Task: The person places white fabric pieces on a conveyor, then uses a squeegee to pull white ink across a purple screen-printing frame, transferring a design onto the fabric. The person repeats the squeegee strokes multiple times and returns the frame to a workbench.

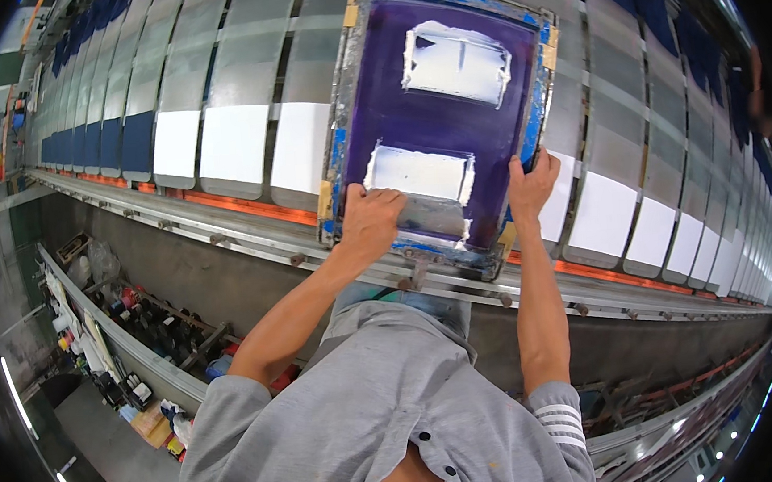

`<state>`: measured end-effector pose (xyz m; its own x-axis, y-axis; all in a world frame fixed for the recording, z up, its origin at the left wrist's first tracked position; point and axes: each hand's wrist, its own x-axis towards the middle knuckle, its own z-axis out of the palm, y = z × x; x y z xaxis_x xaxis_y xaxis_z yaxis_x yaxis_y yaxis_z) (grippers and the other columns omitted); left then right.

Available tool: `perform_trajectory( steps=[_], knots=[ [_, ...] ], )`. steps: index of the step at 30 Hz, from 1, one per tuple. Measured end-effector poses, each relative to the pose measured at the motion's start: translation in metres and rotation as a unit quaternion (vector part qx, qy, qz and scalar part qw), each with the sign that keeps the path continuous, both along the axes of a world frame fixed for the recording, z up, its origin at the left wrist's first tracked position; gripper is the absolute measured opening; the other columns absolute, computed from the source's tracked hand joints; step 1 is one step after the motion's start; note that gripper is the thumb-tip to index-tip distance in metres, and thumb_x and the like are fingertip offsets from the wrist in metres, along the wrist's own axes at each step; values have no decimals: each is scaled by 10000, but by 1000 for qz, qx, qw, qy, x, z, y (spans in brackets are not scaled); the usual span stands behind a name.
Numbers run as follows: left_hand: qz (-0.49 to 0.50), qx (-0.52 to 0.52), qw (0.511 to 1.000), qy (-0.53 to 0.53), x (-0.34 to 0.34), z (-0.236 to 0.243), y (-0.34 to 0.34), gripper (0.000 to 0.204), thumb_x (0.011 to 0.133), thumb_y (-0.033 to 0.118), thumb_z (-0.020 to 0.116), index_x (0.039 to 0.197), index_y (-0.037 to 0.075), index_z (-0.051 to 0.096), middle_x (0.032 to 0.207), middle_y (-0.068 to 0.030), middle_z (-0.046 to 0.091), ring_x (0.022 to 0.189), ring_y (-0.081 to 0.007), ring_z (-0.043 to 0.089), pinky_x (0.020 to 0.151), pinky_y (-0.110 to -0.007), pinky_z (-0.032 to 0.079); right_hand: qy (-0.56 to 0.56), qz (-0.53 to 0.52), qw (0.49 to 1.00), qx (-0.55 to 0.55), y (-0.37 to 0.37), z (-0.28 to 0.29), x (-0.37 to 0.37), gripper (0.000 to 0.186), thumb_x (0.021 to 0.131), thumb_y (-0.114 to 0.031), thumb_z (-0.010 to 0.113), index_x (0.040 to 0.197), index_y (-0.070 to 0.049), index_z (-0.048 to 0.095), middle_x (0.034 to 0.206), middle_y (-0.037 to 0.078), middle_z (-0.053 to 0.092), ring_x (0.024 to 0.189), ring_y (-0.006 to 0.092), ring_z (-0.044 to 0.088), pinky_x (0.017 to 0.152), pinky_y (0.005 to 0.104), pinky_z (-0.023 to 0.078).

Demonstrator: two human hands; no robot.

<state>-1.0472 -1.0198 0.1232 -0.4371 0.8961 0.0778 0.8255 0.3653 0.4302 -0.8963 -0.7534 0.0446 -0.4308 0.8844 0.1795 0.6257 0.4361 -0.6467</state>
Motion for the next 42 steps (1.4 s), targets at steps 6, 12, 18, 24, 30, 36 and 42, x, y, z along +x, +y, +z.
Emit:
perform_trajectory(
  steps=[6, 12, 18, 24, 30, 36, 42],
  knots=[
    [-5, -58, 998, -34, -11, -5, 4, 87, 731, 12, 640, 766, 89, 663, 810, -70, 686, 808, -243, 674, 790, -429, 340, -58, 4, 998, 38, -1, -16, -2, 581, 845, -227, 756, 1308, 75, 575, 1196, 233, 549, 1129, 417, 557, 974, 485, 472],
    [3, -4, 1000, -4, -1, -15, -3, 145, 735, 21, 656, 869, 74, 674, 882, -58, 691, 856, -242, 675, 805, -436, 344, -113, 1, 991, 74, 3, -34, -5, 555, 857, -260, 725, 1288, 55, 576, 1186, 236, 550, 1125, 424, 546, 960, 503, 475],
    [-5, -87, 996, -14, -12, -20, -3, 290, 738, 48, 674, 1008, 103, 767, 915, -83, 735, 890, -264, 709, 837, -439, 394, -38, 130, 990, 40, -11, 33, -27, 522, 920, -343, 733, 1288, 13, 632, 1173, 189, 611, 1106, 379, 573, 980, 476, 468],
    [3, -146, 989, -19, -89, -4, 86, 281, 773, 19, 629, 916, 142, 837, 800, -138, 746, 783, -322, 715, 803, -448, 437, -196, 422, 885, 16, -18, 109, -83, 280, 848, -228, 751, 1065, -53, 724, 1028, 96, 678, 1072, 302, 601, 940, 436, 465],
    [-15, -102, 994, -29, -48, -16, 41, 226, 763, 24, 662, 894, 131, 813, 918, -90, 775, 777, -283, 704, 755, -445, 363, -169, 389, 903, 65, -76, 60, -41, 150, 748, -80, 687, 895, -63, 661, 962, 79, 626, 1068, 265, 592, 947, 479, 474],
    [-26, -179, 982, -53, -43, 4, 32, 274, 743, 16, 665, 934, 137, 821, 902, -88, 774, 783, -276, 703, 749, -438, 379, -208, 408, 889, 7, -82, 86, -34, 183, 776, -126, 736, 935, -65, 668, 1051, 84, 646, 1113, 271, 586, 957, 495, 475],
    [-21, -167, 985, -47, -80, -3, 79, 299, 749, 12, 648, 950, 150, 821, 905, -98, 767, 793, -300, 698, 740, -433, 387, -188, 388, 902, -1, -42, 74, -69, 179, 772, -90, 722, 936, -58, 659, 1056, 97, 639, 1118, 281, 586, 984, 489, 474]
  ],
)
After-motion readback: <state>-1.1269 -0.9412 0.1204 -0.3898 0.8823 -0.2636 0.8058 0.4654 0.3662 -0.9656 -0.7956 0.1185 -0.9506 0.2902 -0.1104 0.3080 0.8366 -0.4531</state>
